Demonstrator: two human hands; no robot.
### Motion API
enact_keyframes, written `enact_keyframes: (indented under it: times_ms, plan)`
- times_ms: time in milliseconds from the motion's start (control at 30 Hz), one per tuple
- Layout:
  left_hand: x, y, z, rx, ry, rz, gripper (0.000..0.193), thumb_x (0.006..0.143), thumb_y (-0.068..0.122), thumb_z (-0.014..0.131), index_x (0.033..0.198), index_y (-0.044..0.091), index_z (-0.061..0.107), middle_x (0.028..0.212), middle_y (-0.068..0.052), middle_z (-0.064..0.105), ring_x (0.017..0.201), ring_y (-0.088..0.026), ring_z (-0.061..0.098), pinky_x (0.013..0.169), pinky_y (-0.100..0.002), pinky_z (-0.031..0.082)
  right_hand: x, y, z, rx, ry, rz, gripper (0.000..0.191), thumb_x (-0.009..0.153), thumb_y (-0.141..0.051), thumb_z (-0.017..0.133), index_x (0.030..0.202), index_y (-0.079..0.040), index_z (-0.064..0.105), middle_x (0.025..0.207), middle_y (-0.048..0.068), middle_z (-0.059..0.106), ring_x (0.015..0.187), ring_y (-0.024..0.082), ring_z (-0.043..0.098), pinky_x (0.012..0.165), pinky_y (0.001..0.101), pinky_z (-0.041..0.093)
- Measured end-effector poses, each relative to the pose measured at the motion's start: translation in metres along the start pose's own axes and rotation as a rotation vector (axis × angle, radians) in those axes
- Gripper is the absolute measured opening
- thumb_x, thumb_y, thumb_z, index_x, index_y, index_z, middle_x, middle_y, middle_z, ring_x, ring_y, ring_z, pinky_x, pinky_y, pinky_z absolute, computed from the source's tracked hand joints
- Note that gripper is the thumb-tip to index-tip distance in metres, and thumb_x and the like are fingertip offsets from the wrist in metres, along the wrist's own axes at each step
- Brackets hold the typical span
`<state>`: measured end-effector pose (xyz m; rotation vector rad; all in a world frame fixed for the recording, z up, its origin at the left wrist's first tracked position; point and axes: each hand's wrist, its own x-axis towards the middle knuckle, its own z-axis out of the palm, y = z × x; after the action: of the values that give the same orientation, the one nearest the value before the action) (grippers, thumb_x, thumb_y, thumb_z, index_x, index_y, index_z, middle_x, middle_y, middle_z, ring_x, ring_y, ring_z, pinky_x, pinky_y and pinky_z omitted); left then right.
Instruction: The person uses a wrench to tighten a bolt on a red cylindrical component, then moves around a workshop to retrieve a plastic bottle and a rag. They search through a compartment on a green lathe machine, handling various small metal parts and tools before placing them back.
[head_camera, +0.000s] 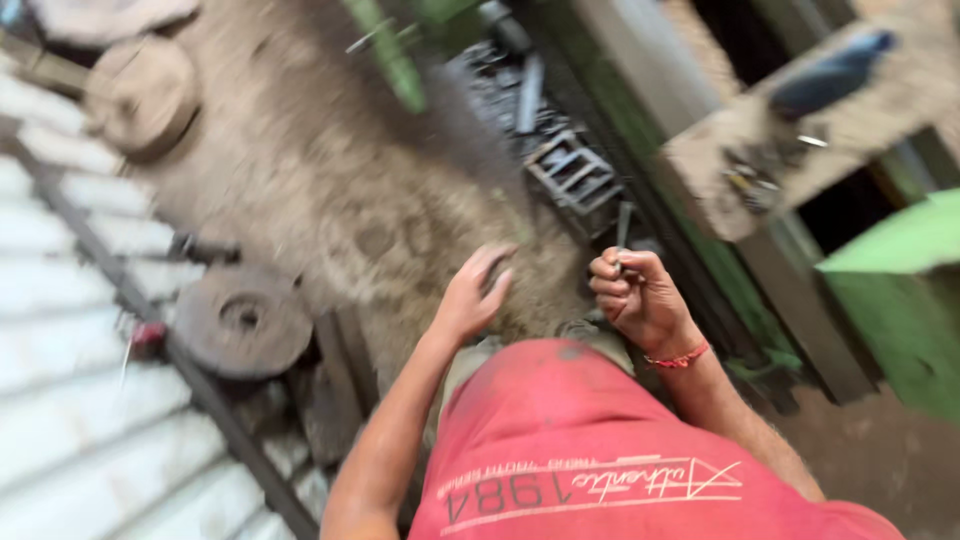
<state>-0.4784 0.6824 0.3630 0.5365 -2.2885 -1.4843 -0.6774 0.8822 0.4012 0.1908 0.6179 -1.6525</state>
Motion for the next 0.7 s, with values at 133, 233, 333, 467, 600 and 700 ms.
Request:
enact_keyframes:
  times_ms: [133, 233, 333, 467, 600, 700]
  plan:
    - [-0.013, 0.047, -0.077, 0.253, 0.083, 0.274, 0.052, 0.088, 0.008, 0.067, 0.139, 0.004, 0.057, 0.142, -0.022, 0.058, 0.137, -0.042, 0.049, 0.114, -0.048, 0.038, 0.052, 0.06, 0.081, -0.198, -0.101, 0.432, 0.025, 0.101, -0.023, 0.056, 0.079, -0.015, 0.046, 0.074, -0.004, 0.042, 0.06, 0.006, 0.037, 0.049, 0.0206, 0.03]
    - [-0.025, 0.062, -0.12, 0.321, 0.102, 0.294, 0.049, 0.085, 0.004, 0.066, 0.134, 0.005, 0.06, 0.135, -0.018, 0.063, 0.133, -0.039, 0.054, 0.116, -0.049, 0.039, 0.084, 0.083, 0.129, -0.423, -0.121, 0.606, 0.031, 0.102, -0.027, 0.054, 0.075, -0.016, 0.044, 0.067, -0.007, 0.038, 0.054, 0.006, 0.033, 0.047, 0.0223, 0.027]
    - [-0.047, 0.054, -0.16, 0.277, 0.138, 0.188, 0.04, 0.092, -0.001, 0.062, 0.132, 0.007, 0.063, 0.126, -0.013, 0.068, 0.122, -0.036, 0.064, 0.114, -0.046, 0.048, 0.117, 0.11, 0.167, -0.43, -0.221, 0.704, 0.032, 0.103, -0.03, 0.054, 0.075, -0.016, 0.047, 0.067, -0.008, 0.04, 0.052, 0.006, 0.033, 0.045, 0.0214, 0.028]
    - [-0.071, 0.031, -0.2, 0.174, 0.48, 0.078, 0.024, 0.094, -0.003, 0.069, 0.117, 0.002, 0.07, 0.118, -0.014, 0.067, 0.107, -0.032, 0.068, 0.092, -0.038, 0.055, 0.161, 0.149, 0.202, -0.842, -0.195, 0.379, 0.03, 0.1, -0.036, 0.058, 0.089, -0.01, 0.065, 0.074, -0.002, 0.061, 0.062, 0.009, 0.059, 0.054, 0.0254, 0.048]
    - [-0.064, -0.003, -0.234, 0.099, 0.771, -0.064, 0.019, 0.092, -0.001, 0.075, 0.111, 0.0, 0.075, 0.103, -0.006, 0.062, 0.093, -0.015, 0.064, 0.079, -0.026, 0.055, 0.208, 0.168, 0.227, -1.287, -0.454, -0.055, 0.028, 0.099, -0.033, 0.069, 0.104, -0.006, 0.07, 0.085, 0.0, 0.071, 0.074, 0.01, 0.066, 0.064, 0.0264, 0.054]
    - [-0.041, -0.041, -0.26, -0.148, 0.93, -0.154, 0.017, 0.098, -0.003, 0.072, 0.115, -0.006, 0.072, 0.1, -0.009, 0.064, 0.09, -0.014, 0.065, 0.083, -0.026, 0.055, 0.255, 0.167, 0.24, -1.514, -0.634, -0.37, 0.03, 0.096, -0.031, 0.074, 0.112, -0.007, 0.067, 0.098, 0.004, 0.069, 0.088, 0.017, 0.069, 0.076, 0.0309, 0.056]
